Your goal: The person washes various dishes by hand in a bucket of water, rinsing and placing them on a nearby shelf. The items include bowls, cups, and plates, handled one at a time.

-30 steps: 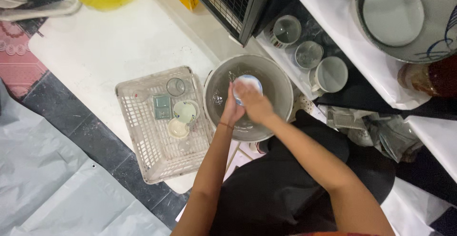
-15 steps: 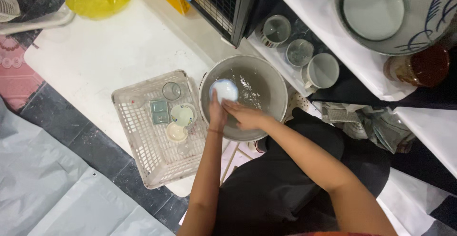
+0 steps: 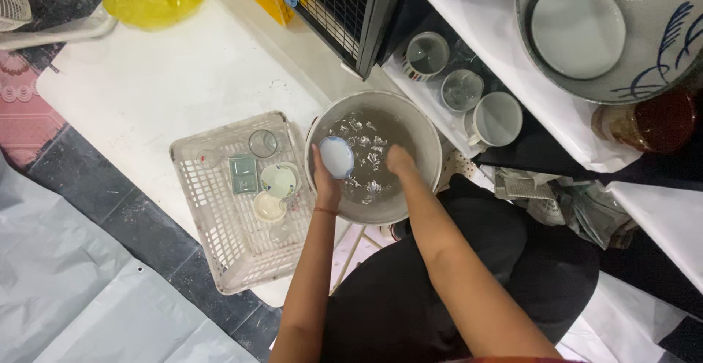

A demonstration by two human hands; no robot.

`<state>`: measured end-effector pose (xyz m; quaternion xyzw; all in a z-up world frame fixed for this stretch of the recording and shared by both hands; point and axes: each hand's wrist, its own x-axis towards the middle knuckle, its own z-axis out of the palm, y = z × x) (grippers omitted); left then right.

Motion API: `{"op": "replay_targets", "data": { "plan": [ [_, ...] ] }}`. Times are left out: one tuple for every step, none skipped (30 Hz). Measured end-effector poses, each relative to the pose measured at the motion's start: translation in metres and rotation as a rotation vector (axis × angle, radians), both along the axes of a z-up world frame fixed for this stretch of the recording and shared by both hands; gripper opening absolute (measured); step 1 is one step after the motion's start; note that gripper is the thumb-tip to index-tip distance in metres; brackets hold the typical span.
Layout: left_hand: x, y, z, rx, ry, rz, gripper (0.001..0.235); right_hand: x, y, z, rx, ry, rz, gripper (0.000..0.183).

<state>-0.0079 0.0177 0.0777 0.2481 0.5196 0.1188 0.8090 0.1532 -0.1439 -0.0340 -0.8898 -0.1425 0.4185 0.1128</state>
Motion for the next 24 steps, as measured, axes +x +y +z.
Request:
{"op": "replay_targets", "data": {
  "plan": [
    [0.001, 0.0, -0.005, 0.018, 0.05, -0.014, 0.08, 0.001, 0.0, 0.0, 0.029, 0.22, -0.081, 0.039],
    [-0.001, 0.0, -0.012, 0.084, 0.028, -0.009, 0.08, 0.003, -0.001, 0.002, 0.058, 0.538, -0.207, 0.039],
    [-0.002, -0.001, -0.02, 0.151, 0.005, -0.005, 0.08, 0.009, 0.002, 0.006, 0.08, 0.896, -0.298, 0.046],
    [-0.002, -0.001, -0.028, 0.217, -0.019, 0.0, 0.081, 0.016, 0.009, 0.011, 0.16, 1.021, -0.277, 0.043],
    [-0.003, -0.002, -0.036, 0.189, 0.012, -0.006, 0.081, 0.021, 0.014, 0.019, 0.232, 1.126, -0.269, 0.043],
    [-0.003, -0.003, -0.043, 0.162, 0.043, -0.012, 0.081, 0.025, 0.022, 0.029, 0.318, 1.166, -0.223, 0.043],
    [-0.004, -0.004, -0.05, 0.135, 0.073, -0.02, 0.081, 0.026, 0.032, 0.043, 0.409, 1.152, -0.162, 0.043],
    [-0.006, -0.006, -0.056, 0.092, -0.052, -0.035, 0.08, 0.022, 0.041, 0.059, 0.492, 1.094, -0.095, 0.044],
    [-0.006, -0.006, -0.06, 0.052, -0.179, -0.049, 0.079, 0.013, 0.05, 0.078, 0.561, 0.973, 0.0, 0.045],
    [-0.007, -0.007, -0.063, 0.01, -0.306, -0.065, 0.079, 0.0, 0.057, 0.099, 0.614, 0.812, 0.103, 0.047],
    [-0.007, -0.008, -0.064, -0.106, -0.292, -0.066, 0.076, -0.021, 0.06, 0.121, 0.64, 0.619, 0.223, 0.049],
    [-0.006, -0.008, -0.063, -0.222, -0.275, -0.068, 0.074, -0.041, 0.059, 0.143, 0.652, 0.406, 0.34, 0.053],
    [-0.005, -0.007, -0.06, -0.337, -0.255, -0.077, 0.072, -0.06, 0.055, 0.164, 0.541, 0.242, 0.484, 0.06],
    [-0.004, -0.005, -0.054, -0.286, -0.323, -0.132, 0.074, -0.078, 0.05, 0.183, 0.424, 0.078, 0.619, 0.071],
    [-0.005, -0.007, -0.047, -0.239, -0.392, -0.18, 0.076, -0.089, 0.044, 0.197, 0.295, -0.083, 0.754, 0.083],
    [-0.006, -0.007, -0.04, -0.192, -0.46, -0.228, 0.078, -0.091, 0.041, 0.206, 0.229, -0.217, 0.791, 0.086],
    [-0.005, -0.009, -0.033, -0.209, -0.465, -0.249, 0.078, -0.091, 0.037, 0.209, 0.159, -0.35, 0.834, 0.089],
    [-0.003, -0.009, -0.026, -0.225, -0.47, -0.271, 0.078, -0.092, 0.032, 0.207, 0.087, -0.484, 0.874, 0.092],
    [-0.003, -0.009, -0.02, -0.239, -0.474, -0.29, 0.079, -0.096, 0.028, 0.202, 0.152, -0.465, 0.922, 0.09],
    [-0.005, -0.011, -0.014, -0.227, -0.407, -0.25, 0.08, -0.101, 0.024, 0.195, 0.218, -0.447, 0.968, 0.088],
    [-0.004, -0.011, -0.009, -0.209, -0.347, -0.214, 0.082, -0.1, 0.023, 0.187, 0.285, -0.438, 1.012, 0.086],
    [0.0, -0.009, -0.005, -0.192, -0.287, -0.178, 0.083, -0.098, 0.021, 0.179, 0.306, -0.41, 0.923, 0.083],
    [0.001, -0.009, -0.001, -0.162, -0.389, -0.182, 0.084, -0.1, 0.015, 0.173, 0.326, -0.374, 0.837, 0.08],
    [0.002, -0.01, 0.001, -0.131, -0.492, -0.185, 0.084, -0.098, 0.01, 0.169, 0.346, -0.337, 0.751, 0.078]
  ]
}}
